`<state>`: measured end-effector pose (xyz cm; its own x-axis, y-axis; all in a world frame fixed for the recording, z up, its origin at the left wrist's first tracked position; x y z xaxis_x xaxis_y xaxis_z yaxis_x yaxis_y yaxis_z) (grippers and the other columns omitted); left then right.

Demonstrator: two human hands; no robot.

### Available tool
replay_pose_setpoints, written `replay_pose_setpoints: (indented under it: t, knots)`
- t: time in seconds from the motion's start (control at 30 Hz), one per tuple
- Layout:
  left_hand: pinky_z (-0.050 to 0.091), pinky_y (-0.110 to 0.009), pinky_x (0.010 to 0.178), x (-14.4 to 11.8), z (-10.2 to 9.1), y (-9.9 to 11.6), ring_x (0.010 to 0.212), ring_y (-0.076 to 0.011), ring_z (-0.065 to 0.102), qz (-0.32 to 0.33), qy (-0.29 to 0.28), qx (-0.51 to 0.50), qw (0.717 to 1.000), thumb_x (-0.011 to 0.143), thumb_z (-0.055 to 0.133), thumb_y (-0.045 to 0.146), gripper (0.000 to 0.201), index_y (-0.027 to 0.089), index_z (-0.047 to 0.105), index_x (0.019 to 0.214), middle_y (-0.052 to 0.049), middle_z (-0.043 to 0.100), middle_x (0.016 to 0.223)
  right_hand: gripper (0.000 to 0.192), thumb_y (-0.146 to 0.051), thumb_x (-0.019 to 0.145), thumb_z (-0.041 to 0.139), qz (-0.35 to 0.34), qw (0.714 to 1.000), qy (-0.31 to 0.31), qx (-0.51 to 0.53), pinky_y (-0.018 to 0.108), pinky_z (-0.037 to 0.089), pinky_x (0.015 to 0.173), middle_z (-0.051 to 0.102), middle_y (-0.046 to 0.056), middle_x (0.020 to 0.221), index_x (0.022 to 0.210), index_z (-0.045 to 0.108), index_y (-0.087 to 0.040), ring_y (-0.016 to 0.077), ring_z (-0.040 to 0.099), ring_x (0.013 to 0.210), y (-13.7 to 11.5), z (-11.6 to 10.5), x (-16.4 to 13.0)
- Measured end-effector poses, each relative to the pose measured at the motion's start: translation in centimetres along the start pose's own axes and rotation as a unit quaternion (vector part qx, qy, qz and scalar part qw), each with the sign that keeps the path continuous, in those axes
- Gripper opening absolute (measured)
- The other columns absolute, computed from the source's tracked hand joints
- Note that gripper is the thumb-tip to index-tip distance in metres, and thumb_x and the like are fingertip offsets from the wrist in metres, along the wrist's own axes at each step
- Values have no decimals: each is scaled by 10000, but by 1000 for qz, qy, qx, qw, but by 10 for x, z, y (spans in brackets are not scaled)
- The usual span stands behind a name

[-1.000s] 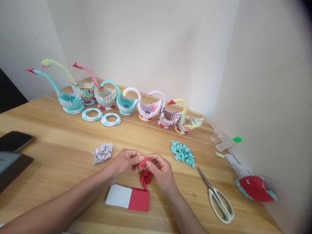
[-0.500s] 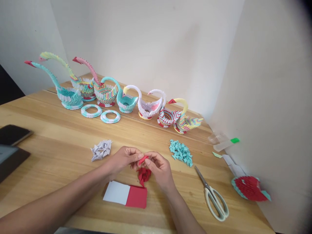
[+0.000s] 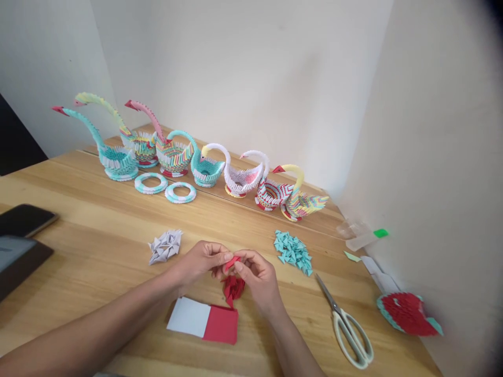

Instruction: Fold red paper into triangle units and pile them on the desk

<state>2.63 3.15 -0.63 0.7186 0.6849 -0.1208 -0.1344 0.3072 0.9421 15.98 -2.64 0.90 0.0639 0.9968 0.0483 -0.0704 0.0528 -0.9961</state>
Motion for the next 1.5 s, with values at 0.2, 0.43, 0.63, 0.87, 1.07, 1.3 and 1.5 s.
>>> replay_pose_setpoints:
  t: [0.2,0.43,0.63,0.87,1.07,1.3,1.5]
  knots:
    - [363,-214,526,-1,1,2,496,-85,498,-5,9,3,1000,716,710,549,448,113,637,647,-2,601,568,212,-365,781,735,5,1000,6,9,293,508,630,707,25,705,895,691,-192,159,635,642,3,-1,-1]
    - [359,-212,496,-1,3,6,474,-83,465,2,50,25,998,662,737,541,433,127,626,605,26,554,504,167,-342,784,714,-24,999,29,-24,277,490,624,673,10,690,842,684,-188,147,610,634,-1,0,0]
    - [378,-215,494,-1,5,7,472,-86,480,13,76,28,997,643,758,506,400,125,637,624,37,550,499,117,-302,762,717,-60,992,83,-68,265,478,620,649,1,678,780,684,-191,140,585,629,-7,-1,0]
    - [401,-214,515,6,-1,-6,496,-88,543,10,64,-60,996,604,831,447,439,137,639,850,17,655,623,227,-373,722,766,-9,996,91,-10,286,495,616,662,9,645,825,700,-182,150,602,603,1,-7,4]
    - [405,-200,542,4,-3,-11,518,-74,548,6,51,-105,993,643,829,407,408,154,604,872,24,650,662,228,-357,726,770,-5,998,67,6,282,497,631,667,7,665,870,709,-192,149,612,622,2,-6,3]
    - [413,-222,533,4,2,-5,516,-94,522,34,50,-19,998,707,753,414,314,157,596,796,34,589,615,186,-340,736,753,-16,996,86,-22,267,479,621,652,5,674,812,687,-184,139,585,622,1,-5,2]
    - [450,-263,695,-9,8,22,769,-162,611,204,136,303,921,808,643,229,68,179,667,770,-43,687,840,165,-324,747,723,-32,992,107,-62,264,476,610,655,8,696,827,686,-184,139,573,630,-2,-4,1]
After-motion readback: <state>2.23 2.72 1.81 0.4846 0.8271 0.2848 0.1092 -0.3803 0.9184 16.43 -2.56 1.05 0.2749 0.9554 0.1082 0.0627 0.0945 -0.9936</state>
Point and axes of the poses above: each hand's wrist, its own x-axis towards the middle knuckle, its own z-axis out of the palm, y = z × x, the point moved 4 cm from there along x, towards the middle knuckle
